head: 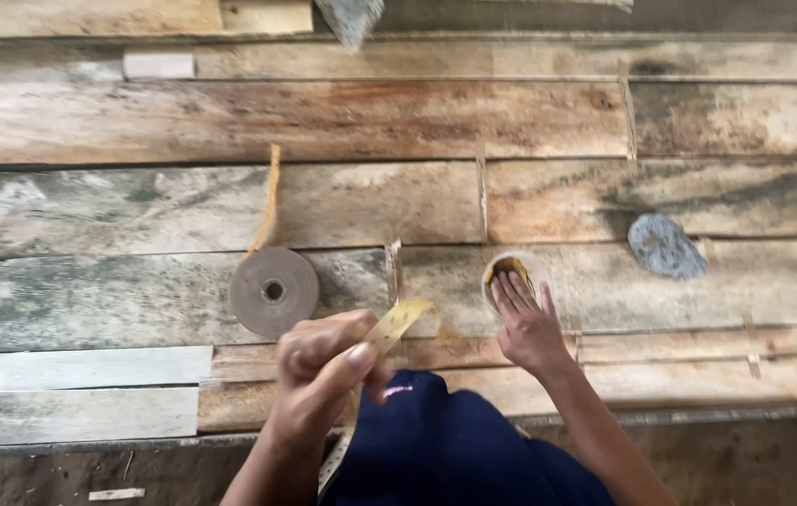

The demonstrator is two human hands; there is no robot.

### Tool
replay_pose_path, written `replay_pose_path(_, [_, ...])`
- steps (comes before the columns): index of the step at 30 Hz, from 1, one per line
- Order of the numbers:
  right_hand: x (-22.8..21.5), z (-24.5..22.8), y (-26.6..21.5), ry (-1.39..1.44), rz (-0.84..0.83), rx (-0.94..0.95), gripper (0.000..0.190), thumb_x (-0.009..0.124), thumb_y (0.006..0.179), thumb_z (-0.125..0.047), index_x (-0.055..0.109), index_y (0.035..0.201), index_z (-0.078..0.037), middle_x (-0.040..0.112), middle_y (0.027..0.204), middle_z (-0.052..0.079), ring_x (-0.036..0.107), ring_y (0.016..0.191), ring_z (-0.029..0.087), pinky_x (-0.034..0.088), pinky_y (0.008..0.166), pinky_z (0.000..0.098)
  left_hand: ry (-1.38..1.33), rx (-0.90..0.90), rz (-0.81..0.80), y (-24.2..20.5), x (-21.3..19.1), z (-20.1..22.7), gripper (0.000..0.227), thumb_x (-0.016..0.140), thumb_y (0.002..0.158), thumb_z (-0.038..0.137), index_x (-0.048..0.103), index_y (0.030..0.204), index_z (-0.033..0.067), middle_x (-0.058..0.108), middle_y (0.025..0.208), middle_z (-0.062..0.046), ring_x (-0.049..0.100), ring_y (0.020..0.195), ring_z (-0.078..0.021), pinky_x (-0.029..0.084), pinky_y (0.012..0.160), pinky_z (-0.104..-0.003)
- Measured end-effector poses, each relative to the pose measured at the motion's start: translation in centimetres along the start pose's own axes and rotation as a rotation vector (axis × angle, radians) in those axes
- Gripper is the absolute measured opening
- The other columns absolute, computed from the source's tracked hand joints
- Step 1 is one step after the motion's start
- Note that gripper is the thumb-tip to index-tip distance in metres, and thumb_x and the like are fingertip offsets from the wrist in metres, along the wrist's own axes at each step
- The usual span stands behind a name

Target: The person applies adhesive strips to pieces of bark and wood by hand. They pull strips from a roll, apply liquid adhesive from a container using a stick, and press the strips onto the material surfaces.

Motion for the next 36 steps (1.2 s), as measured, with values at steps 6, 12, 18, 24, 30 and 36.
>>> replay_pose_path(6, [-17.4,-6.0,1.8,1.172,-0.105,0.252,0.053,0.051,0.1,-0.036,0.052,0.152,-0.029,0.078,0.114,0.012,0.062,0.128,0.035,0.034,0.112,0.0691,-0.063,-0.351,0.076,-2.2,2.0,-8.2,0.023,0.066,0.096,0.013,0.076,0.096,-0.0084,0.068,0.056,-0.017,0.058,0.056,-0.02,0.049,0.057,-0.032])
replay_pose_path(12, [-22.6,-9.6,9.7,2.225,-0.125,0.231,0.065,0.04,0.101,-0.048,0.024,0.161,-0.03,0.055,0.143,0.031,0.062,0.121,0.047,0.052,0.097,0.0613,0.131,-0.267,-0.102,2.3,1.5,-6.0,0.011,0.068,0.094,0.003,0.077,0.091,-0.002,0.067,0.057,-0.018,0.062,0.054,-0.0255,0.051,0.063,-0.035])
replay_pose_path(18, [-29.0,-3.7,17.6,2.485,0.325,0.198,0.03,0.05,0.108,-0.014,0.047,0.138,-0.017,0.067,0.131,0.018,0.07,0.118,0.029,0.058,0.099,0.0461,0.483,-0.061,-0.142,7.5,-1.1,-1.3,0.026,0.067,0.096,0.019,0.071,0.12,0.012,0.071,0.066,-0.015,0.069,0.063,-0.0305,0.054,0.062,-0.044])
replay_pose_path(24, [-26.1,3.9,23.0,2.37,0.613,0.275,0.015,0.063,0.101,-0.005,0.071,0.105,-0.017,0.074,0.12,0.018,0.074,0.097,0.022,0.065,0.092,0.0434,0.739,-0.029,-0.253,6.3,-2.9,-7.2,0.062,0.057,0.097,0.017,0.041,0.156,0.0261,0.076,0.085,-0.021,0.072,0.078,-0.0468,0.054,0.068,-0.058])
replay_pose_path(30, [-27.5,1.0,23.1,2.135,0.587,0.818,0.015,0.048,0.107,-0.003,0.063,0.107,0.001,0.07,0.096,0.015,0.068,0.079,0.022,0.061,0.068,0.0306,0.768,-0.295,-0.308,-1.9,-3.3,-27.0,0.054,0.067,0.094,0.026,0.055,0.146,0.022,0.075,0.084,-0.018,0.073,0.07,-0.0393,0.053,0.058,-0.049])
replay_pose_path(36, [-17.0,3.4,28.4,2.019,0.464,0.854,0.006,0.059,0.101,-0.003,0.063,0.105,-0.005,0.072,0.088,0.013,0.062,0.063,0.016,0.051,0.051,0.0277,0.769,-0.536,-0.891,-4.1,-2.5,-31.4,0.026,0.06,0.092,0.032,0.071,0.115,0.0354,0.051,0.137,-0.002,0.035,0.128,-0.0318,0.032,0.097,-0.055])
Point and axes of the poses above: each hand's wrist, its own y-axis towards the middle knuckle, its own x-axis out of the palm, z = x × y, the point moved 3 cm from there along y, towards the middle knuckle
